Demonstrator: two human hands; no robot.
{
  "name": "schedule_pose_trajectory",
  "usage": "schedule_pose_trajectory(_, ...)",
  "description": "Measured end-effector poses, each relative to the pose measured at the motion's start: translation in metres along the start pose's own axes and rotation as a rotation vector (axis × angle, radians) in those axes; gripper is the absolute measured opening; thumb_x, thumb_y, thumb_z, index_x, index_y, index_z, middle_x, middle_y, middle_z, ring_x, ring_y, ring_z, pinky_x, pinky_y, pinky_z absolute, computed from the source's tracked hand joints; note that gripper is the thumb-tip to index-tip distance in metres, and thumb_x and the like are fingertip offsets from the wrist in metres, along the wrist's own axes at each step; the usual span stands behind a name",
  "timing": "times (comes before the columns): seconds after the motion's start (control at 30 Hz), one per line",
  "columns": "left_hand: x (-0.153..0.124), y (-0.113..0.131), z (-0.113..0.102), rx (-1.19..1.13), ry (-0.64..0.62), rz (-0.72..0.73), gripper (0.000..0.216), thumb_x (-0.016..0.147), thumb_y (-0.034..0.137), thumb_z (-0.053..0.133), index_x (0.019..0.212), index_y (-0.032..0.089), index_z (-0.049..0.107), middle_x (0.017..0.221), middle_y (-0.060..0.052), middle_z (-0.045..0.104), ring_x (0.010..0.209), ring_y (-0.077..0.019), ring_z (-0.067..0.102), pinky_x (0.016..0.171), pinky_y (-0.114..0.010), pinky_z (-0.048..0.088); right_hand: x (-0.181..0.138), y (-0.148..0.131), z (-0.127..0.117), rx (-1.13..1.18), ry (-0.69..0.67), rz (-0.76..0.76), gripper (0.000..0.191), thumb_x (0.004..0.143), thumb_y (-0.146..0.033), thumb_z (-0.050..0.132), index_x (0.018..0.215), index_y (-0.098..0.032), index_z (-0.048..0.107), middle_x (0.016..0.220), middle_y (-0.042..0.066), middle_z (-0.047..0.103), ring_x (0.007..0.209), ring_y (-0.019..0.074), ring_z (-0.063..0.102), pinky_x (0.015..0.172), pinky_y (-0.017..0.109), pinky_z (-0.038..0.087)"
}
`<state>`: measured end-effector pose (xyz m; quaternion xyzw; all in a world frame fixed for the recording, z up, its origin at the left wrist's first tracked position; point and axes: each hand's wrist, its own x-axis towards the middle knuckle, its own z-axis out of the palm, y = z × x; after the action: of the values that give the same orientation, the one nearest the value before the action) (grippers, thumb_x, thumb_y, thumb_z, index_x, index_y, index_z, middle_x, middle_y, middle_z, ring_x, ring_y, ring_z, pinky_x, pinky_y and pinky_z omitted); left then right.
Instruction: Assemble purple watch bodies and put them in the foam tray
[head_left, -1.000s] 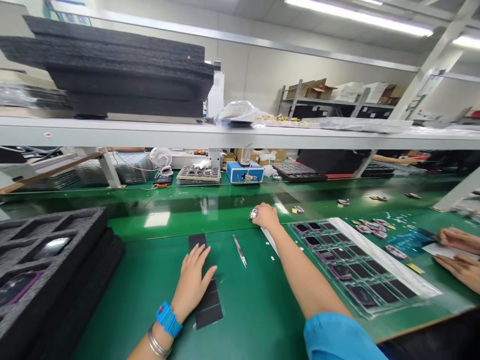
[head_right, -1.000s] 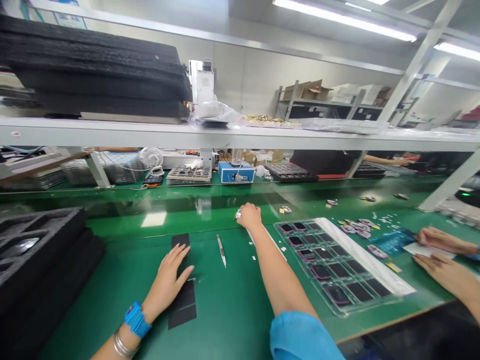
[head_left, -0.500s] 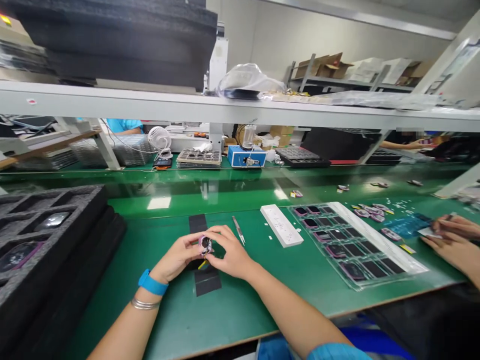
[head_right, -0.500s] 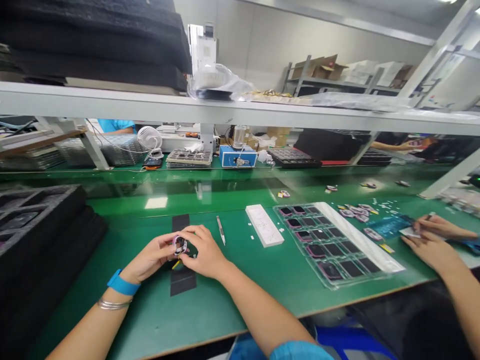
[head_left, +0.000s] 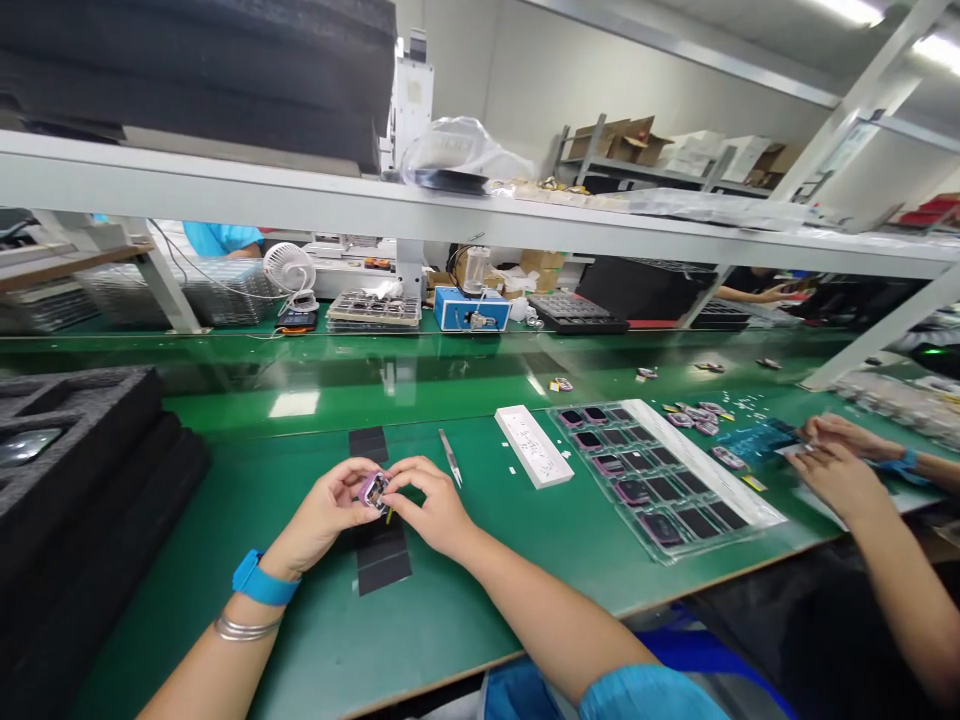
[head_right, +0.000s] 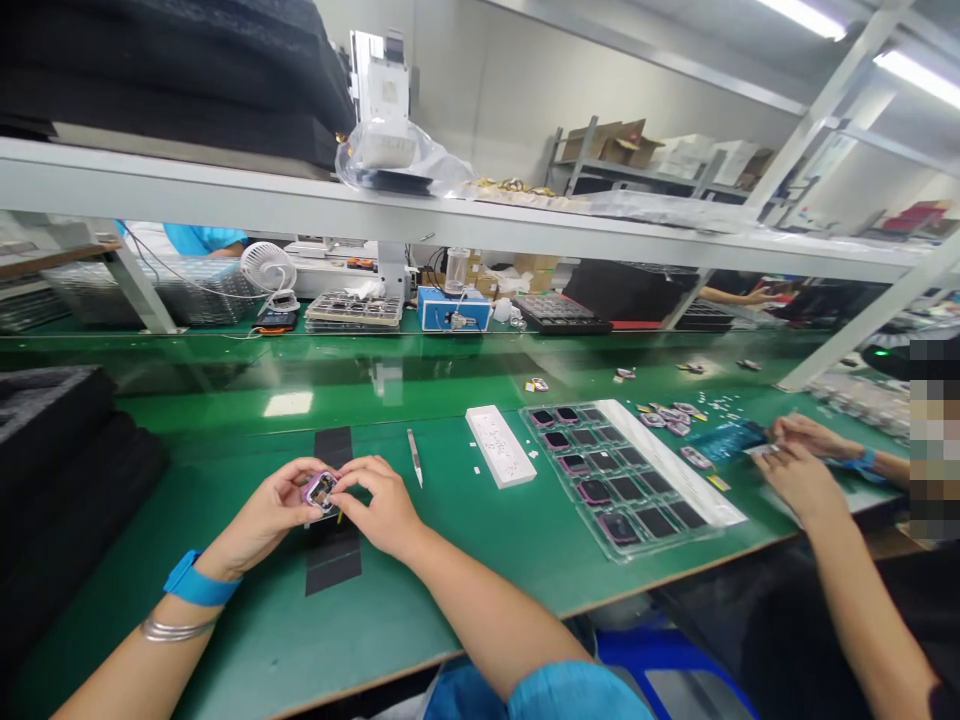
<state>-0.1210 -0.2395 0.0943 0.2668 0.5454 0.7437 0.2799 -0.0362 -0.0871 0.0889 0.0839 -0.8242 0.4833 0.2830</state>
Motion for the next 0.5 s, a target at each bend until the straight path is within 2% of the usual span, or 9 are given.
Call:
schedule_pose_trajectory(0.2, 0.001, 0.0, 0.001, 0.025, 0.013, 0.0, 0.041, 0.052, 0.01, 0.08, 0.089, 0.019, 0.064, 0.085, -0.003, 0.065, 0.077, -0.0157, 0.061, 0.069, -0.024, 0.05, -0.001, 0.003, -0.002, -0.081, -0.083, -0.012, 0.003, 0.078, -0.022, 0.066, 0.079, -0.021, 0.062, 0.098, 0.003, 0.063, 0.099, 0.0161, 0.056, 0.093, 0.034, 0.042)
schedule_pose_trajectory(0.33, 0.003, -0.003, 0.001, 0.008, 0.033, -0.012, 0.042, 0.054, 0.012, 0.08, 0.091, 0.019, 0.064, 0.087, -0.003, 0.066, 0.08, -0.0162, 0.062, 0.072, -0.024, 0.051, 0.002, 0.0, 0.0, -0.116, -0.061, -0.05, 0.004, 0.079, -0.023, 0.065, 0.078, -0.021, 0.061, 0.1, 0.003, 0.061, 0.1, 0.0162, 0.055, 0.092, 0.033, 0.042)
schedule_pose_trajectory(0.4, 0.002, -0.003, 0.0, -0.033, 0.033, -0.033, 0.042, 0.057, 0.015, 0.08, 0.095, 0.019, 0.062, 0.092, -0.005, 0.067, 0.084, -0.0182, 0.063, 0.075, -0.026, 0.051, 0.009, 0.0, -0.012, -0.159, 0.019, -0.056, 0.006, 0.08, -0.026, 0.062, 0.077, -0.021, 0.061, 0.098, 0.003, 0.062, 0.098, 0.0162, 0.056, 0.09, 0.033, 0.043)
schedule_pose_trajectory(0.5, 0.002, -0.003, -0.001, -0.093, 0.024, -0.075, 0.043, 0.061, 0.018, 0.078, 0.099, 0.02, 0.059, 0.1, -0.007, 0.067, 0.092, -0.0214, 0.064, 0.079, -0.029, 0.051, 0.019, 0.01, -0.059, -0.337, 0.261, 0.099, 0.013, 0.082, -0.028, 0.057, 0.073, -0.02, 0.061, 0.084, 0.003, 0.065, 0.086, 0.0168, 0.059, 0.083, 0.032, 0.045)
